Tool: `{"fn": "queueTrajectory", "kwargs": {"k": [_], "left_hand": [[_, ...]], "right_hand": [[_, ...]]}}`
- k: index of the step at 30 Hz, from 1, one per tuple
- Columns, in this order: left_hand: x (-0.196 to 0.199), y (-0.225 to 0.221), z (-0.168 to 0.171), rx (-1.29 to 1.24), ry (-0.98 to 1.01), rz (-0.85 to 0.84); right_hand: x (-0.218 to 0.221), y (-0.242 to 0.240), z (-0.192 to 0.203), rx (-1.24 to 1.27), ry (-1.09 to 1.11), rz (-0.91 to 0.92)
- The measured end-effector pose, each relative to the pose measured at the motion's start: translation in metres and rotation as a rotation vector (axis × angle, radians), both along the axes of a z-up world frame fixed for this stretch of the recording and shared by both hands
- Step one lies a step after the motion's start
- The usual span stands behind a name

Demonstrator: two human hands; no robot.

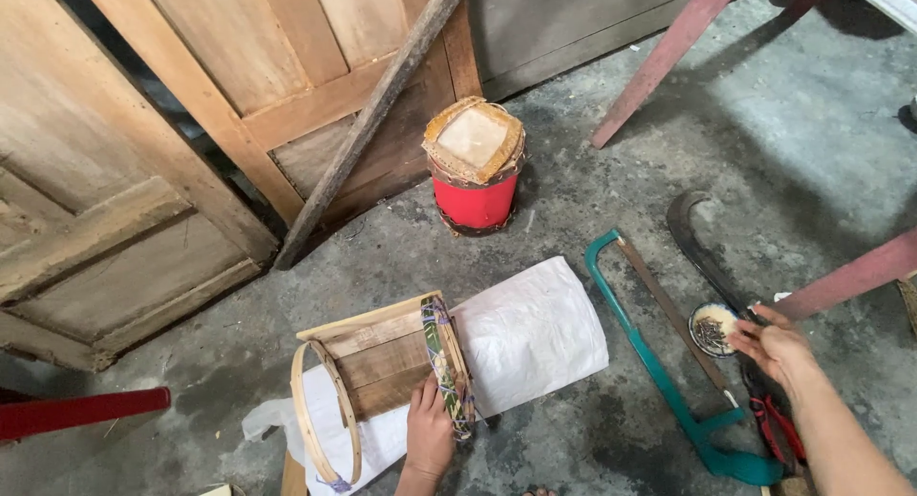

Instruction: Fitting a wooden hoop onto a rectangular wooden frame and securing it with a hammer to assemble an instrument component.

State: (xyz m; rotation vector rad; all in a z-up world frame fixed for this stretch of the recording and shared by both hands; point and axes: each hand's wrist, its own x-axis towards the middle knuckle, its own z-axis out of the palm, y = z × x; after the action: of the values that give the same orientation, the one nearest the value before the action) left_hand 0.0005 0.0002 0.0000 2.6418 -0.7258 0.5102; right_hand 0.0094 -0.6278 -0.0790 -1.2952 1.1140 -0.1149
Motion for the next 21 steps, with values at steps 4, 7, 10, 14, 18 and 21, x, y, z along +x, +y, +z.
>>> {"fn": "queueTrajectory", "kwargs": {"k": [4,7,10,14,18,21], "left_hand": [[0.002,0.0,-0.007,0.052,-0.055,0.016],[0.002,0.002,-0.005,0.036,-0.054,-0.006],[0.002,0.001,0.006,0.044,-0.037,-0.043],[0.001,0.0,-0.003,0.036,-0.015,-0.005],[-0.002,-0.004,-0.002,0.089,-0.02,0.033],[0.0,-0.005,0.009,0.056,-0.037,0.017]], "right_hand": [[-0.02,-0.064,-0.095,-0.668,-0.258,0.257],[0.003,-0.013,-0.064,-0.347,-0.224,0.07],[0.026,0.058,-0.045,-0.151,-0.129,0.092],[0.042,0.211,0.004,0.369,-0.156,0.29],[0.035,0.358,0.094,0.595,-0.189,0.557],[0.038,0.418,0.117,0.628,-0.183,0.607]]}}
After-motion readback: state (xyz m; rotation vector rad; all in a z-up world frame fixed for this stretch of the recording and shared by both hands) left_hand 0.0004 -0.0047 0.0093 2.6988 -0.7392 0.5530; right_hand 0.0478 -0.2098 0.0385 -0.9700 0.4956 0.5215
